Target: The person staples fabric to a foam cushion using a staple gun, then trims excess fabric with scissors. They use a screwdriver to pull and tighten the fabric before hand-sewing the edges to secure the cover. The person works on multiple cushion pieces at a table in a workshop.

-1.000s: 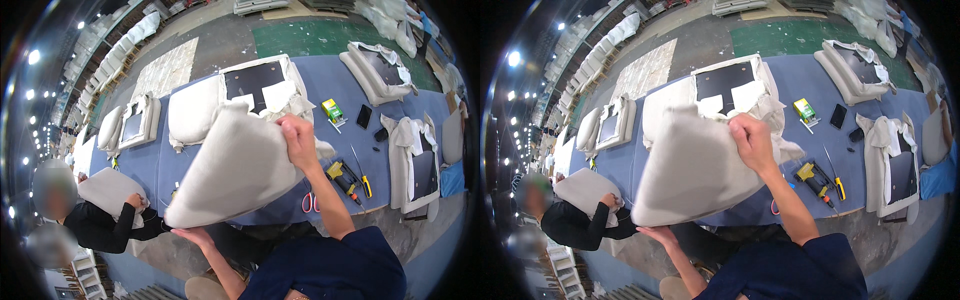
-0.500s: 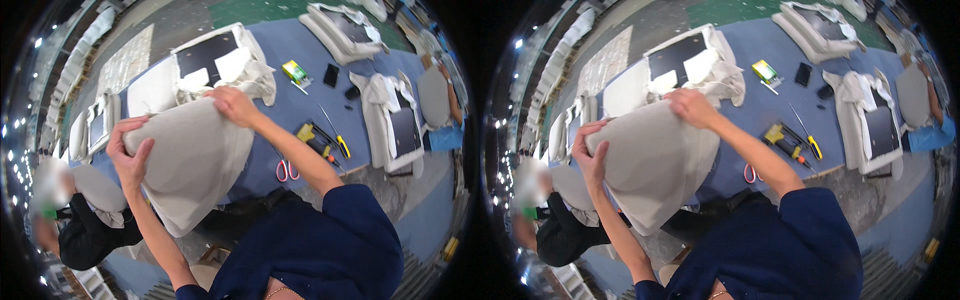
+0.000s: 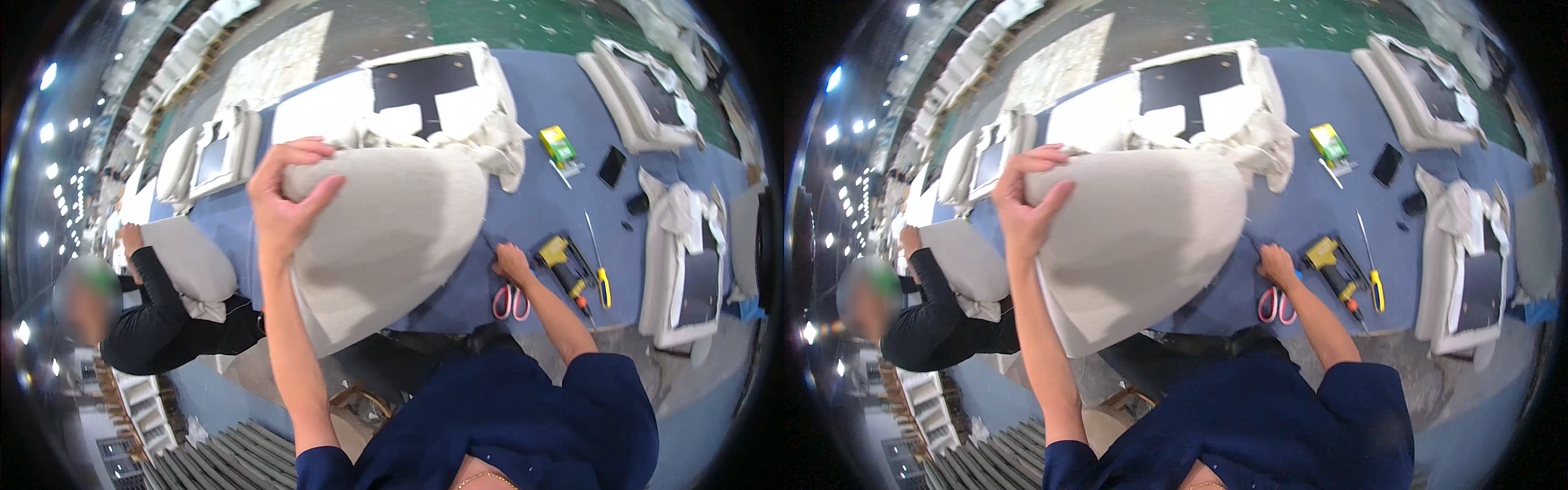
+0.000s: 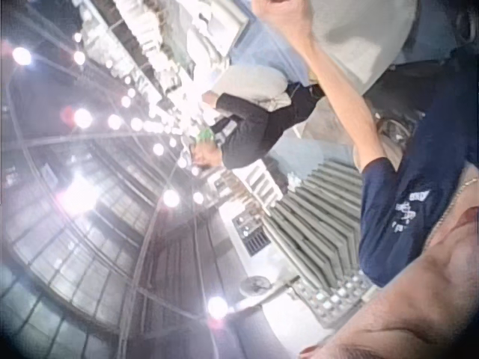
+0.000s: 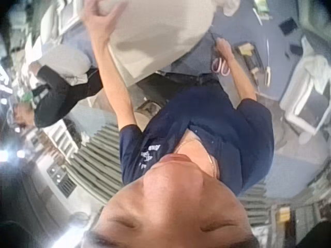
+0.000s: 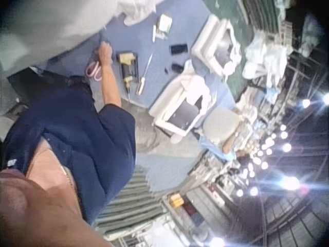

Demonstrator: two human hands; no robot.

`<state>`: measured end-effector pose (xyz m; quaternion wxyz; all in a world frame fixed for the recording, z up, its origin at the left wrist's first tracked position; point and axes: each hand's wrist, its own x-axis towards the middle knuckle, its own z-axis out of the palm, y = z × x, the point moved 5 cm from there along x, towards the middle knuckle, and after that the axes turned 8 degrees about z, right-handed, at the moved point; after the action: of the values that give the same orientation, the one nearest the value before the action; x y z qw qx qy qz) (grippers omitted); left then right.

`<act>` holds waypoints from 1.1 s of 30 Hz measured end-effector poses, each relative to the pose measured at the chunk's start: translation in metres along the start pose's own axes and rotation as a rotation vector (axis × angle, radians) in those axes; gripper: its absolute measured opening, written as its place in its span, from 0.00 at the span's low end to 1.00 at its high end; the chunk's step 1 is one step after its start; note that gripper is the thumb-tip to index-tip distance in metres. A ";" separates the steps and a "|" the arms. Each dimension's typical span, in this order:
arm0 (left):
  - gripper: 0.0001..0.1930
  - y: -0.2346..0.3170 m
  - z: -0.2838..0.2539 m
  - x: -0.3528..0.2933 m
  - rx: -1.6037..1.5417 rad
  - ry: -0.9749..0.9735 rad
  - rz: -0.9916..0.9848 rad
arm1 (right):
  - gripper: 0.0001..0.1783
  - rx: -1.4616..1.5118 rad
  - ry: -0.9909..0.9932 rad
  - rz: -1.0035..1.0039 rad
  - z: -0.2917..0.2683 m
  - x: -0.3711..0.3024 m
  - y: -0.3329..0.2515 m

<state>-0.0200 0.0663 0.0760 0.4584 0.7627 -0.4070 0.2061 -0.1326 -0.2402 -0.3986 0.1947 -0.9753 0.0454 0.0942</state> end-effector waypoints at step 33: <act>0.34 -0.031 0.052 0.048 0.252 -0.102 -0.124 | 0.13 0.667 0.796 -0.715 -0.348 0.023 -0.226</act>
<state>0.0300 0.0079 0.0666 0.3494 0.8475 -0.3528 0.1877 -0.0242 -0.1690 -0.0042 0.4760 -0.7773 -0.1876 -0.3661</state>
